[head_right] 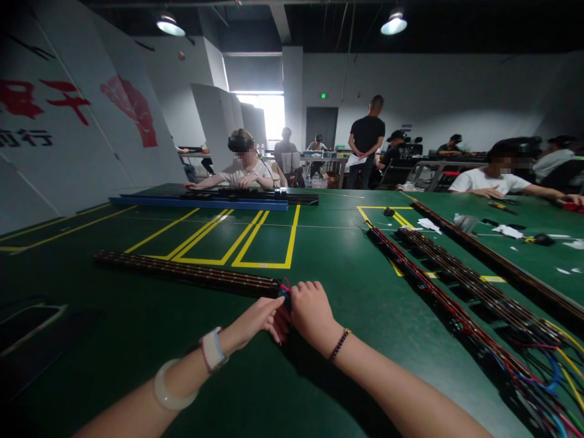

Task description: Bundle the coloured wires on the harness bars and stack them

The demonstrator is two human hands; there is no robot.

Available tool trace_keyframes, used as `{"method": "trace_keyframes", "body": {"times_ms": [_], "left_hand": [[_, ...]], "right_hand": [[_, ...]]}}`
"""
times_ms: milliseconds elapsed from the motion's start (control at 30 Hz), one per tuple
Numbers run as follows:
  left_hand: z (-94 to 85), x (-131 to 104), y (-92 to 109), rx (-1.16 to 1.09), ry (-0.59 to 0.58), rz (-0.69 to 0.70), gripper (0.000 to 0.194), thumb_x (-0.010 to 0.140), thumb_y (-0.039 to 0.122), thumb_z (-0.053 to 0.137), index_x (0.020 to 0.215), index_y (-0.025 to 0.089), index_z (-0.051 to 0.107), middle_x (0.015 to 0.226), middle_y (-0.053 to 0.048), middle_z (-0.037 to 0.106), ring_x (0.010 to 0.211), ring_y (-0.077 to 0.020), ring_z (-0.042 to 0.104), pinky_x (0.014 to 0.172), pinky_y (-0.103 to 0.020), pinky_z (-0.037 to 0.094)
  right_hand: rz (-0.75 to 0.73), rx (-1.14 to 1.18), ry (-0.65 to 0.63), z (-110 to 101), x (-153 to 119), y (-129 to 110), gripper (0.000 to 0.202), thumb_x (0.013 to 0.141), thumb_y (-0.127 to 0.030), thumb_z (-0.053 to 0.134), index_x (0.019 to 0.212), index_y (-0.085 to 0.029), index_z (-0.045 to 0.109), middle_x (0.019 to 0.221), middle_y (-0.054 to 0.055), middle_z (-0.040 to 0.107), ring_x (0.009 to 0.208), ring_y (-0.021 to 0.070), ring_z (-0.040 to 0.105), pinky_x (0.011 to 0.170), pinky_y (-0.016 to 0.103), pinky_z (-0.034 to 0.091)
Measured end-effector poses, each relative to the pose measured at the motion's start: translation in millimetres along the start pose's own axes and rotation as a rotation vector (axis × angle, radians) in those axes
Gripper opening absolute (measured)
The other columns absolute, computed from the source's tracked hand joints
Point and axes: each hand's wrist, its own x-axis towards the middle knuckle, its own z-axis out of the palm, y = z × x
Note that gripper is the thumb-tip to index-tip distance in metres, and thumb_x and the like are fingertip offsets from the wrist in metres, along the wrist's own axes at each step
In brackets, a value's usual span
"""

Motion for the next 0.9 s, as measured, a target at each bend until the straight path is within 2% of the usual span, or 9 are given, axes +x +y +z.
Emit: {"method": "trace_keyframes", "body": {"times_ms": [100,200,300,400,567,733,900], "left_hand": [[3.6,-1,0,-0.054,-0.010,0.013,0.049,0.085,0.055,0.045,0.082,0.008,0.061,0.069,-0.010,0.067,0.060,-0.0182,0.065,0.063,-0.033,0.052],[6.1,-1,-1,-0.161,-0.008,0.021,0.040,0.088,0.048,0.046,0.094,0.011,0.059,0.076,-0.008,0.068,0.067,-0.0177,0.065,0.068,-0.034,0.052],[8.5,1,-2,-0.324,0.006,0.014,0.029,0.089,0.040,0.048,0.092,0.013,0.056,0.077,-0.006,0.066,0.069,-0.0142,0.064,0.067,-0.028,0.051],[11.7,1,-1,-0.479,0.044,-0.031,0.019,0.089,0.032,0.052,0.083,0.014,0.054,0.072,-0.002,0.063,0.061,-0.0091,0.059,0.060,-0.021,0.047],[17.3,-1,5,-0.594,0.098,-0.100,0.013,0.090,0.024,0.051,0.081,0.014,0.054,0.072,0.000,0.061,0.059,-0.0067,0.057,0.055,-0.017,0.044],[17.0,-1,7,-0.626,0.097,-0.153,0.016,0.092,0.021,0.047,0.079,0.013,0.054,0.068,0.000,0.060,0.059,-0.0072,0.057,0.057,-0.017,0.044],[15.3,-2,6,-0.563,0.068,-0.148,0.021,0.092,0.025,0.047,0.076,0.013,0.054,0.066,0.000,0.059,0.058,-0.0077,0.057,0.056,-0.018,0.043]], "right_hand": [[-0.041,-0.073,0.030,-4,-2,-7,0.015,0.087,-0.016,0.048,0.092,-0.014,0.063,0.090,0.011,0.062,0.083,0.0229,0.054,0.075,0.035,0.034],[-0.089,-0.134,0.039,-4,-5,-14,0.017,0.087,-0.014,0.048,0.094,-0.012,0.063,0.088,0.013,0.062,0.081,0.0240,0.054,0.074,0.037,0.036],[-0.139,-0.177,0.071,1,-8,-21,0.020,0.085,-0.008,0.047,0.096,-0.010,0.064,0.087,0.014,0.061,0.079,0.0239,0.053,0.073,0.037,0.037],[-0.185,-0.213,0.111,5,-11,-26,0.023,0.083,-0.006,0.047,0.098,-0.009,0.064,0.087,0.015,0.062,0.078,0.0241,0.052,0.072,0.038,0.037],[-0.219,-0.304,0.123,8,-15,-32,0.029,0.081,-0.006,0.046,0.103,-0.006,0.065,0.088,0.017,0.063,0.080,0.0262,0.052,0.075,0.040,0.038],[-0.271,-0.343,0.081,2,-18,-37,0.033,0.080,-0.009,0.048,0.109,-0.004,0.064,0.095,0.020,0.063,0.085,0.0283,0.053,0.078,0.043,0.038],[-0.162,-0.241,-0.050,-17,-20,-37,0.027,0.082,-0.014,0.049,0.100,-0.007,0.068,0.086,0.019,0.064,0.078,0.0282,0.054,0.068,0.042,0.040]]}}
